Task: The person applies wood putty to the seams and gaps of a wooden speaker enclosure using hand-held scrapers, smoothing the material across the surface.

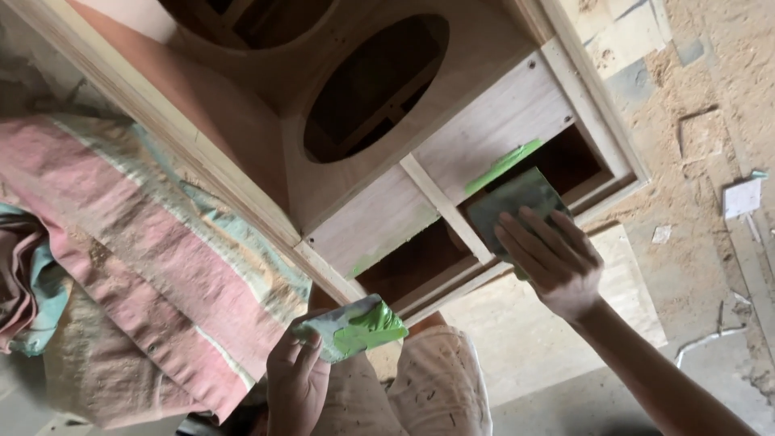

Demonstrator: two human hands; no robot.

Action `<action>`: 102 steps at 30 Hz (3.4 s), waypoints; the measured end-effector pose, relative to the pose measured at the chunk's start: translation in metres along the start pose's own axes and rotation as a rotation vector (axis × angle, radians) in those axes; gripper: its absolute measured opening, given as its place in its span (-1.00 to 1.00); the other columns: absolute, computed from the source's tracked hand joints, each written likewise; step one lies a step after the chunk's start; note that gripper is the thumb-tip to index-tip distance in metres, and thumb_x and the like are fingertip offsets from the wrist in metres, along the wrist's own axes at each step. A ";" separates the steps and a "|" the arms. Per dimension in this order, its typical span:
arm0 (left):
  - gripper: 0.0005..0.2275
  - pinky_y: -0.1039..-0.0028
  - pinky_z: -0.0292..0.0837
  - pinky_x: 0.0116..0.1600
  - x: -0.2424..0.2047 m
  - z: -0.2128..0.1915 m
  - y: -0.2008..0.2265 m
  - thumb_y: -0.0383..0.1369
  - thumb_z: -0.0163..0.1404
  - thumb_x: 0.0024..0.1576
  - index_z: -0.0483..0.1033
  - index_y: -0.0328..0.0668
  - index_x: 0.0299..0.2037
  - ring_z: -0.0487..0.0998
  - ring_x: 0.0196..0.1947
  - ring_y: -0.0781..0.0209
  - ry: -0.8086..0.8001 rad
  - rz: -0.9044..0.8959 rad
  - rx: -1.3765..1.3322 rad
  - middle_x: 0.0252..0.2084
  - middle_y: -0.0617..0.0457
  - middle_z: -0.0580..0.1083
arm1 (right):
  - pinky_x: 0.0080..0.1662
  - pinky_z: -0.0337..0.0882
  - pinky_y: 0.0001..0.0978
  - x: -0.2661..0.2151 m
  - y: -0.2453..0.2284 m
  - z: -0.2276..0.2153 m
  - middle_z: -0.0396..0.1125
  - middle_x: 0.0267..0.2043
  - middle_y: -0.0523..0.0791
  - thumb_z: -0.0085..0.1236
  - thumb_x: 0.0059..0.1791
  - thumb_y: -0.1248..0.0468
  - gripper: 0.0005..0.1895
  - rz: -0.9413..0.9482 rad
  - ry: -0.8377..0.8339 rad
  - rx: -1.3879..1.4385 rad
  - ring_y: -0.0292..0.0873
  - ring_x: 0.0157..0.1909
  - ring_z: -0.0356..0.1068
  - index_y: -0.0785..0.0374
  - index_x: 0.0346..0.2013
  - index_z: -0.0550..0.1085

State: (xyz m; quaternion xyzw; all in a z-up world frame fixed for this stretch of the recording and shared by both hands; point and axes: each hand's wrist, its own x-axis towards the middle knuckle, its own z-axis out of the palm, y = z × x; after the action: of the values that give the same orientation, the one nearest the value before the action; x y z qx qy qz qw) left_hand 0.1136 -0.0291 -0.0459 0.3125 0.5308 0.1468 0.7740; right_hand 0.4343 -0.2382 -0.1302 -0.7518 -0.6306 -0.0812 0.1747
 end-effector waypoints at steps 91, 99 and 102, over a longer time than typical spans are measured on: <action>-0.81 0.14 0.44 0.26 -0.013 -0.021 0.012 -0.47 -0.03 0.21 0.48 -0.48 -0.05 0.50 0.13 -0.14 0.083 0.128 -0.172 0.00 -0.28 0.50 | 0.04 0.57 -0.36 0.065 0.020 -0.021 0.55 -0.06 -0.18 0.40 -0.06 0.43 -0.70 -0.243 -0.258 -0.006 -0.19 -0.01 0.57 0.07 -0.08 0.61; -0.82 0.16 0.46 0.24 -0.012 -0.014 0.020 -0.45 -0.02 0.19 0.48 -0.48 -0.13 0.54 0.09 -0.14 0.148 0.101 -0.132 -0.06 -0.26 0.52 | -0.16 0.65 -0.34 0.088 0.020 -0.028 0.57 -0.07 -0.08 0.50 -0.04 0.34 -0.72 -0.040 -0.259 0.029 -0.10 -0.10 0.64 0.09 -0.07 0.62; -0.90 0.16 0.46 0.25 -0.015 -0.020 0.010 -0.47 -0.01 0.20 0.49 -0.38 -0.19 0.54 0.07 -0.08 0.158 0.107 -0.166 -0.07 -0.22 0.53 | -0.09 0.64 -0.33 0.081 0.017 -0.022 0.57 -0.08 -0.12 0.49 -0.06 0.40 -0.70 -0.144 -0.240 0.010 -0.13 -0.06 0.62 0.08 -0.08 0.62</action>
State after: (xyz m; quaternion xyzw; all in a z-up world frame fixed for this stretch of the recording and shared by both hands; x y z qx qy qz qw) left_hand 0.0902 -0.0232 -0.0336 0.2625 0.5588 0.2554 0.7440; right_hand 0.4682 -0.1745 -0.0852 -0.7081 -0.6996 0.0002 0.0958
